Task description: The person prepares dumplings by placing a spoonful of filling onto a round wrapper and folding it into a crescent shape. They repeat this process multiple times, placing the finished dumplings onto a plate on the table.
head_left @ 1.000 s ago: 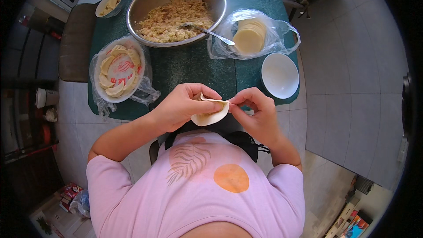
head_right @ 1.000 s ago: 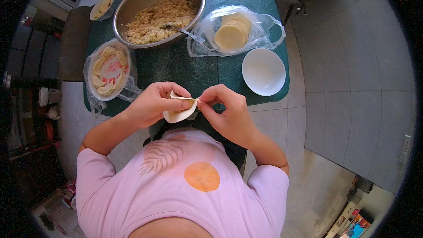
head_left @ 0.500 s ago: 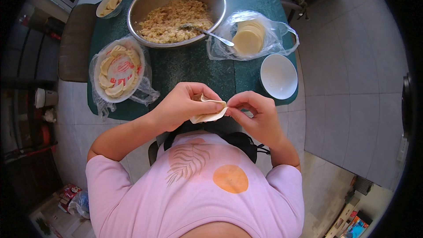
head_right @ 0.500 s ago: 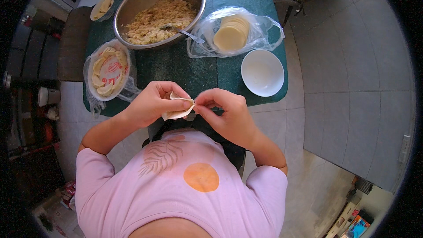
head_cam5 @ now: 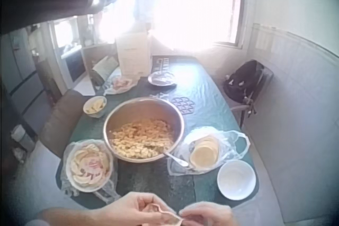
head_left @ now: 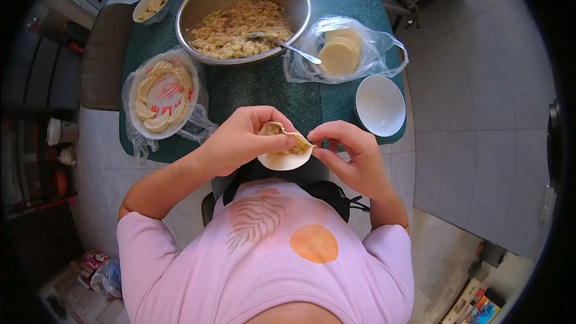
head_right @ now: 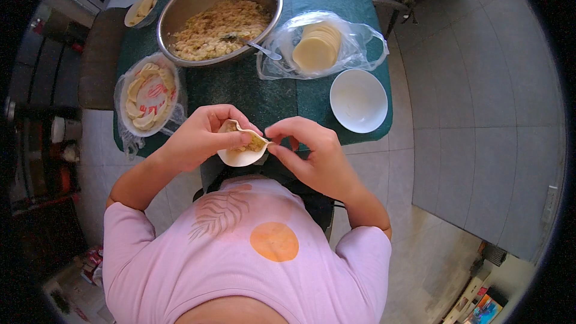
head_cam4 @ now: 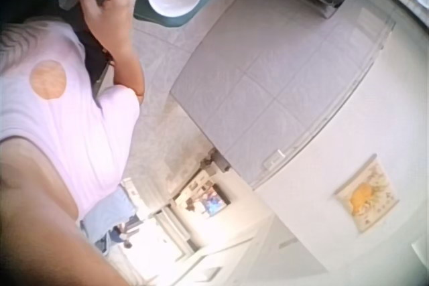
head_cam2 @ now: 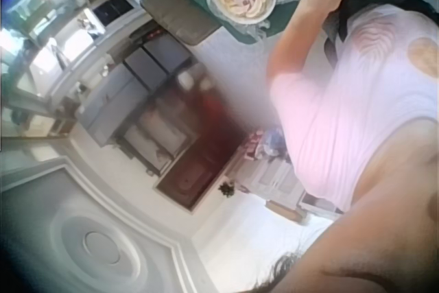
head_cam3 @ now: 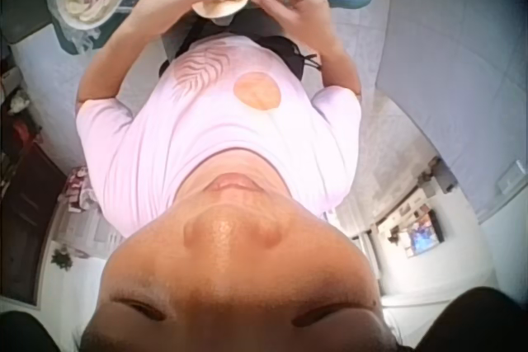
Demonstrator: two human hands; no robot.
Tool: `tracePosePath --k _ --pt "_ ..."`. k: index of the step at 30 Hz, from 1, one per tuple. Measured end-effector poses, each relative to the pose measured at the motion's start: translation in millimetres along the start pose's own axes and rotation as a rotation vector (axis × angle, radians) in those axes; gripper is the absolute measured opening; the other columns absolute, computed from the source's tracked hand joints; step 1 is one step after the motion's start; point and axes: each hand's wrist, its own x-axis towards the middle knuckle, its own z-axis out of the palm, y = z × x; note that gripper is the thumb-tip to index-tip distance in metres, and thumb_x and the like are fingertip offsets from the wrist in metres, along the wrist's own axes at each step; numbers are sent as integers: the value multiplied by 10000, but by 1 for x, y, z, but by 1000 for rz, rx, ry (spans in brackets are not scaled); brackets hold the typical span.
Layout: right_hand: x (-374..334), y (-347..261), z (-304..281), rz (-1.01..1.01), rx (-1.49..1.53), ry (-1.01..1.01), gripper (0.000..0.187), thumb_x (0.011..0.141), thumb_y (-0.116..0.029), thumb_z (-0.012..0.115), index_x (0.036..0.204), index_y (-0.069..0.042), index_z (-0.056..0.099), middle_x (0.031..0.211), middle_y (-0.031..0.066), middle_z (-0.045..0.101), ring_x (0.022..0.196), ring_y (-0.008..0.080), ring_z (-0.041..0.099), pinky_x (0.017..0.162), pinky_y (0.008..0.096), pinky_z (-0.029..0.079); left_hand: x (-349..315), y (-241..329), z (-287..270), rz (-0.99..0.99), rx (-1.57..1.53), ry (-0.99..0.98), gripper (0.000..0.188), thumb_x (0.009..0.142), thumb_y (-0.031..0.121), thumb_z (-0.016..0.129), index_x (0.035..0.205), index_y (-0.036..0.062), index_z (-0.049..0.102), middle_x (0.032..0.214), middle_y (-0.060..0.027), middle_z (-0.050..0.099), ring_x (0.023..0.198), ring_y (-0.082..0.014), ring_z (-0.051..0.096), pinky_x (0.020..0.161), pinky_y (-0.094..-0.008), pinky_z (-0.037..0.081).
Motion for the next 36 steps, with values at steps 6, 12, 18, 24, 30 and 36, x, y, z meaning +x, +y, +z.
tracePosePath --k 6,12,18,24,30,36 --pt "4 -1 0 -210 -139 -27 215 744 24 702 933 -11 607 853 116 615 730 225 611 612 291 487 -2 -2 2 82 16 -36 141 834 82 681 934 16 607 977 -103 666 881 -122 629 789 -260 508" --pt "4 -14 5 -179 -111 -4 208 759 54 675 950 6 610 822 122 615 720 244 615 625 305 497 -6 -2 5 216 158 -7 162 814 158 718 875 17 667 865 -31 663 793 -66 598 704 -220 478" --pt "4 -5 5 -334 -229 34 209 761 57 675 955 -3 624 899 124 605 731 243 609 625 301 494 -7 -1 4 339 199 -44 175 843 115 677 972 8 627 921 -47 661 815 -74 605 735 -220 486" --pt "5 0 6 -302 -208 66 216 753 49 688 951 -7 626 920 116 589 767 234 602 639 303 494 -7 1 -2 118 -69 -68 145 854 42 632 981 2 575 1025 -117 648 920 -139 627 802 -275 522" --pt "8 -11 4 -342 -280 -24 267 741 31 702 988 -37 628 896 100 602 743 235 569 617 312 459 -11 2 2 159 -58 -80 106 864 22 616 959 -2 573 1045 -135 639 930 -169 632 779 -297 546" --pt "4 -12 9 -310 -250 73 264 728 28 711 973 -21 627 843 82 606 696 236 549 600 313 437 -15 -2 8 236 100 -60 90 866 3 612 951 -8 581 1041 -132 626 893 -151 622 762 -259 521"
